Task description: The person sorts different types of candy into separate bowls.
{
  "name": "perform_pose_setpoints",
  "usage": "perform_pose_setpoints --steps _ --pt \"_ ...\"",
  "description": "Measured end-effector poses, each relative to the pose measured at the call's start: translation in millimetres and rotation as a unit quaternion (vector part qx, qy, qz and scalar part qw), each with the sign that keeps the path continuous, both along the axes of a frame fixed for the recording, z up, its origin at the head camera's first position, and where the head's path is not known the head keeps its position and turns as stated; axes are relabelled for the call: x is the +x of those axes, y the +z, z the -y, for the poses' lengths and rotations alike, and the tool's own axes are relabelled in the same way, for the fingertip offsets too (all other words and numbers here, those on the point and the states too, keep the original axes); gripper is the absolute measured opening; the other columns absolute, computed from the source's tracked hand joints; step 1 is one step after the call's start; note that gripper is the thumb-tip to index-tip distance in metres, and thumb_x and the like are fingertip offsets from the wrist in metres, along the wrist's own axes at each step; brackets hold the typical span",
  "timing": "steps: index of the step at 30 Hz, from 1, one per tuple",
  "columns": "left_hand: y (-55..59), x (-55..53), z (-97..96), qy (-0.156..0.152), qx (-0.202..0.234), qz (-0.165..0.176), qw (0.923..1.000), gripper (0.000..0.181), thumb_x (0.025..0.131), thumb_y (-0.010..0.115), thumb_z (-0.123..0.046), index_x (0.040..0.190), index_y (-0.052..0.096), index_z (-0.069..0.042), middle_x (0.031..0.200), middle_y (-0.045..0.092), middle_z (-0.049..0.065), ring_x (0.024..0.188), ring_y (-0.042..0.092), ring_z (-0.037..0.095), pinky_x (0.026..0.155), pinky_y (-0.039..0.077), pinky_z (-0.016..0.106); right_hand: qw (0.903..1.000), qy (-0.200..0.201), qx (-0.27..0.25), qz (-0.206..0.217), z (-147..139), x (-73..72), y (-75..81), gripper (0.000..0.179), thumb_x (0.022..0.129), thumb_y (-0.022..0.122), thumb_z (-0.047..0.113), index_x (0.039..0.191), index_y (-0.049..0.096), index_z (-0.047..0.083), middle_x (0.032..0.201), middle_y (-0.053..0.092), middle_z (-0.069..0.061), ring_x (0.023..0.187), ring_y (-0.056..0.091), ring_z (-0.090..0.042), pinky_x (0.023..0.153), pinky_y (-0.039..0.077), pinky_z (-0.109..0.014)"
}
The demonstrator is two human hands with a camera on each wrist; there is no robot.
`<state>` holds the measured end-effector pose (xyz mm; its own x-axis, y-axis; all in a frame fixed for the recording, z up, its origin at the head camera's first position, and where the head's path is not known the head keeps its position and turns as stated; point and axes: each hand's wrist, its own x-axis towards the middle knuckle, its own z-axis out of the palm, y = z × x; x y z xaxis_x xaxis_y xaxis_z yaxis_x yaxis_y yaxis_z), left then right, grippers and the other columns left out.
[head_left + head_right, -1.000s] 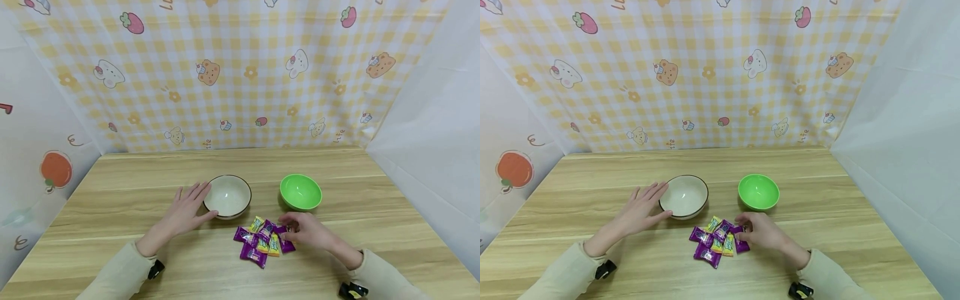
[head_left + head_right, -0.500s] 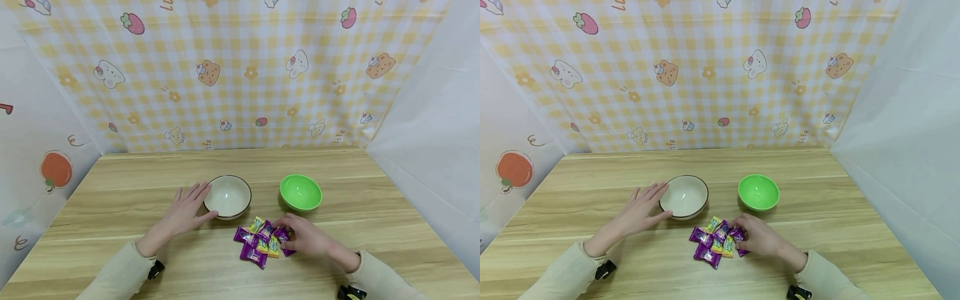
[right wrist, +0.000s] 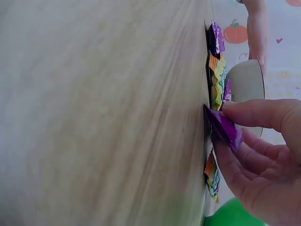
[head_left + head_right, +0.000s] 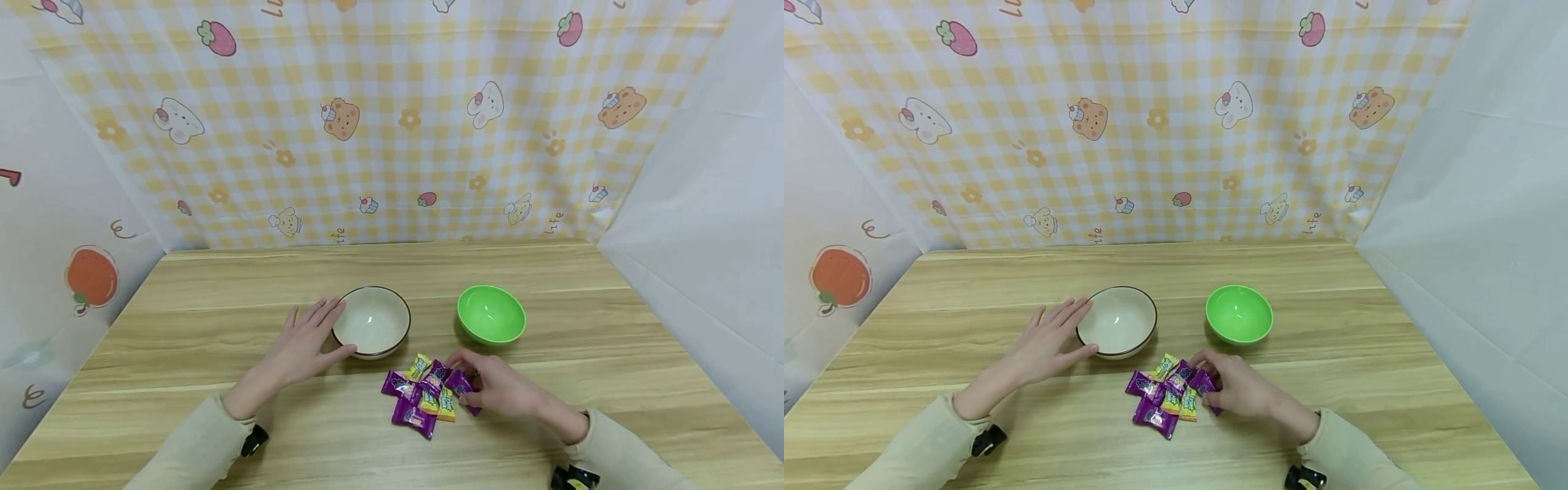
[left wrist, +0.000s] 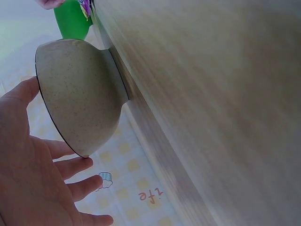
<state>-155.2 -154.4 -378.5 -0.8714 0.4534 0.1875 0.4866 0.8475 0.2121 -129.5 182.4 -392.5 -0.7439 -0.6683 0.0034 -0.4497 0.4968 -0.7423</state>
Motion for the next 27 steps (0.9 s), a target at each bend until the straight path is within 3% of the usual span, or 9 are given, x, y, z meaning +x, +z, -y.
perform_pose_setpoints --steps 9,17,27 --pt "0.3 -0.2 0.1 0.000 -0.002 0.001 1.0000 0.081 0.081 0.041 -0.062 0.138 0.028 -0.007 0.141 0.027 0.009 0.128 0.020 0.028 0.097 0.006 0.057 0.9996 -0.012 -0.011 0.024 -4 -3.2 3.3 0.030 0.076 0.065 0.002 0.104 0.058 0.006 0.099 0.061 -0.001 0.090 0.057 -0.016 0.076 0.046 -0.028" --pt "1.4 0.2 -0.1 0.001 0.000 0.004 1.0000 0.081 0.081 0.042 -0.062 0.138 0.029 -0.006 0.141 0.027 0.009 0.128 0.020 0.028 0.097 0.007 0.057 0.9941 -0.022 -0.050 0.094 -10 -7.7 7.3 0.027 0.079 0.061 0.002 0.106 0.056 0.003 0.103 0.059 -0.009 0.091 0.056 -0.020 0.069 0.048 -0.027" --pt "2.2 0.7 -0.3 0.003 0.000 0.010 0.9999 0.081 0.081 0.042 -0.063 0.138 0.028 -0.007 0.141 0.026 0.009 0.128 0.019 0.028 0.097 0.006 0.057 0.9854 -0.038 -0.098 0.134 -16 -18.4 25.5 0.035 0.081 0.060 0.002 0.111 0.048 -0.009 0.092 0.060 -0.013 0.083 0.059 -0.023 0.069 0.050 -0.031"
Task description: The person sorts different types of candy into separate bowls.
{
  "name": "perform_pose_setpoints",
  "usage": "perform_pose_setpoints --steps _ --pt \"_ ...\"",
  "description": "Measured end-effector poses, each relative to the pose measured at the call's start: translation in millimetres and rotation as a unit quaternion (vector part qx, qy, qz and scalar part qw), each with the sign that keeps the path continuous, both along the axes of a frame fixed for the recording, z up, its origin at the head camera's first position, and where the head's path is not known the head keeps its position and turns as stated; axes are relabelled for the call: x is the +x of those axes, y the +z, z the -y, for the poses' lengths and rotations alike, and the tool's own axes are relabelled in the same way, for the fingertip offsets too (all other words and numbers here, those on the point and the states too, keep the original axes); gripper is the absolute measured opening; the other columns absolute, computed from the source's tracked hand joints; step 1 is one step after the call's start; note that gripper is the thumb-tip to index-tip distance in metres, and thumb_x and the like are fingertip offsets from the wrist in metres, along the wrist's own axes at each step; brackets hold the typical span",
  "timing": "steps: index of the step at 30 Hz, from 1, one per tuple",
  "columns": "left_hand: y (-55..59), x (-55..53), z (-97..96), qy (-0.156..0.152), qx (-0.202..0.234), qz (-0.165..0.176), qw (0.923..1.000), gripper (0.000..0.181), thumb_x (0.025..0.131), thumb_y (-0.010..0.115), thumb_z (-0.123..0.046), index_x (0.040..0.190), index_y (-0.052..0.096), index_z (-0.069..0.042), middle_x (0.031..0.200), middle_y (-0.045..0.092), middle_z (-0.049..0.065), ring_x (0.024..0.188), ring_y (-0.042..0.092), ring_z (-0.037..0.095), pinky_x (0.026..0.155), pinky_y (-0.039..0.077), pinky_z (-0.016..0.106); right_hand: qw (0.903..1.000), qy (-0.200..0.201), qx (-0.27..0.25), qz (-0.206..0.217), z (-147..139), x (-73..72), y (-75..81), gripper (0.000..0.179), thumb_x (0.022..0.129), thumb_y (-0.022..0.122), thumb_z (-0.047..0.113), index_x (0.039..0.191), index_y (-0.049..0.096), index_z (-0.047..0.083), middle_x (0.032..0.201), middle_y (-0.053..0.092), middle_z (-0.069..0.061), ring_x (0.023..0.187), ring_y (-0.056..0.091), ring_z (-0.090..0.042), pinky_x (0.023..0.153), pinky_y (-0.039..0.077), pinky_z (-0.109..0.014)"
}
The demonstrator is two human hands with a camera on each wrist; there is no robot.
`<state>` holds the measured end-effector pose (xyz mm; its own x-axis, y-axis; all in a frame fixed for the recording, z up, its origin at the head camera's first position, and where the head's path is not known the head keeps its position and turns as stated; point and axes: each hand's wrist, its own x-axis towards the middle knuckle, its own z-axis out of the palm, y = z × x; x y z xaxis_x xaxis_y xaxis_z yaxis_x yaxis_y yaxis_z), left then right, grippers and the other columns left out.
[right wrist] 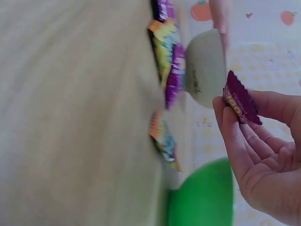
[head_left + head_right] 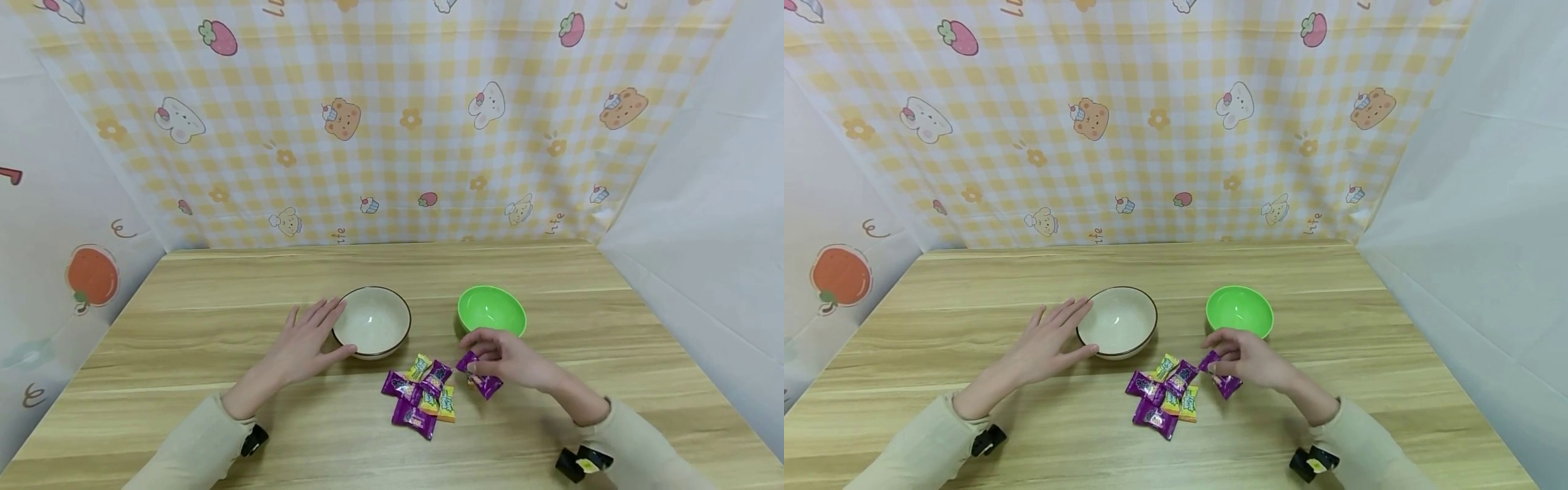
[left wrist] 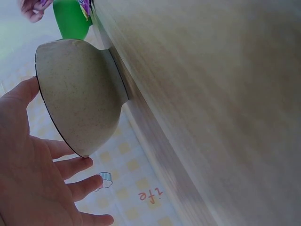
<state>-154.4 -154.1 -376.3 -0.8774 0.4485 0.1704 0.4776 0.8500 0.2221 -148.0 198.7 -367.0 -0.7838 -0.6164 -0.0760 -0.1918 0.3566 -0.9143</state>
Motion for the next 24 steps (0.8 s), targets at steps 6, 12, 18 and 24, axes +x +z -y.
perform_pose_setpoints --steps 6,12,18,24 --pt "-0.3 -0.4 -0.2 0.000 0.000 0.001 1.0000 0.081 0.081 0.042 -0.062 0.139 0.028 -0.007 0.141 0.026 0.009 0.128 0.019 0.028 0.097 0.007 0.057 0.9995 -0.013 -0.007 0.027 -7 -9.6 18.4 0.037 0.084 0.057 0.005 0.115 0.044 -0.010 0.095 0.060 -0.016 0.085 0.060 -0.025 0.070 0.049 -0.032" --pt "-0.8 -0.8 -0.1 -0.002 -0.003 -0.005 1.0000 0.081 0.081 0.041 -0.063 0.138 0.028 -0.007 0.141 0.027 0.009 0.128 0.020 0.028 0.097 0.010 0.058 0.9985 -0.041 -0.020 0.032 -11 -21.4 35.4 0.041 0.085 0.058 0.008 0.118 0.042 -0.011 0.096 0.060 -0.016 0.086 0.059 -0.022 0.072 0.048 -0.031" --pt "-1.2 -0.9 0.0 -0.001 0.000 -0.001 1.0000 0.081 0.081 0.041 -0.063 0.138 0.028 -0.007 0.141 0.026 0.009 0.128 0.020 0.028 0.097 0.009 0.057 0.9957 -0.073 -0.035 0.044 -11 -34.1 44.4 0.044 0.085 0.059 0.010 0.119 0.041 -0.010 0.095 0.061 -0.012 0.084 0.059 -0.019 0.071 0.048 -0.030" --pt "-0.9 -0.9 -0.2 0.001 0.004 0.006 1.0000 0.081 0.081 0.041 -0.063 0.139 0.027 -0.007 0.141 0.026 0.008 0.128 0.019 0.028 0.097 0.008 0.057 0.9940 -0.099 -0.027 0.037 -3 -44.7 50.3 0.041 0.085 0.059 0.012 0.119 0.045 -0.006 0.102 0.059 -0.015 0.087 0.059 -0.020 0.074 0.047 -0.034"
